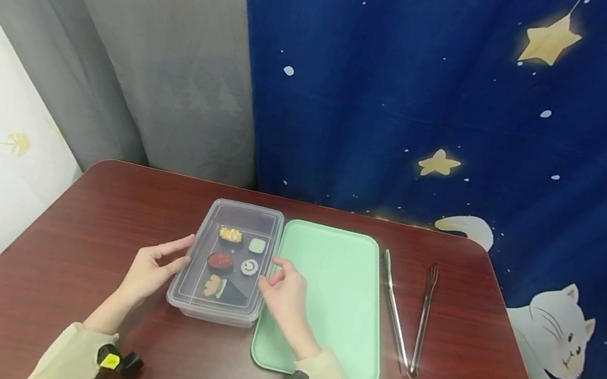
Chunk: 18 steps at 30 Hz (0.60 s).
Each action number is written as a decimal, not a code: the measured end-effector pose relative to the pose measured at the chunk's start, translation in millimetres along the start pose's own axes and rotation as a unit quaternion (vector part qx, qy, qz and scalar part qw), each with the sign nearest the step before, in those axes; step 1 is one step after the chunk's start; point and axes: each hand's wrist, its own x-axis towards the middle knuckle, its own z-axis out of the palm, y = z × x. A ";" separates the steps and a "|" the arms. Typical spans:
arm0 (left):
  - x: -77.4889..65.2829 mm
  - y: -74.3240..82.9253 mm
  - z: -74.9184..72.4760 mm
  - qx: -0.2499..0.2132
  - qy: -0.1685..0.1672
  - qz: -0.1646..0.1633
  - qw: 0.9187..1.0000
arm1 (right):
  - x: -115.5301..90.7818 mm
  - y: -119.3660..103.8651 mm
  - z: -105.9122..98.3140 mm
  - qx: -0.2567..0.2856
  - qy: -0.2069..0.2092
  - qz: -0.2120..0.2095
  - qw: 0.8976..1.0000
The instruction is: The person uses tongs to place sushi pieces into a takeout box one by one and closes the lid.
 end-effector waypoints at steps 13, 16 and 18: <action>-7.3 37.2 3.4 0.069 0.001 0.052 0.996 | 3.1 -0.2 -1.5 0.028 -0.049 0.040 0.998; -5.9 36.2 4.1 0.064 0.000 0.062 0.996 | 4.2 -0.5 -1.2 0.034 -0.056 0.045 0.997; -4.6 34.1 4.5 0.055 -0.003 0.066 0.996 | 5.1 -1.0 -1.1 0.041 -0.060 0.053 0.996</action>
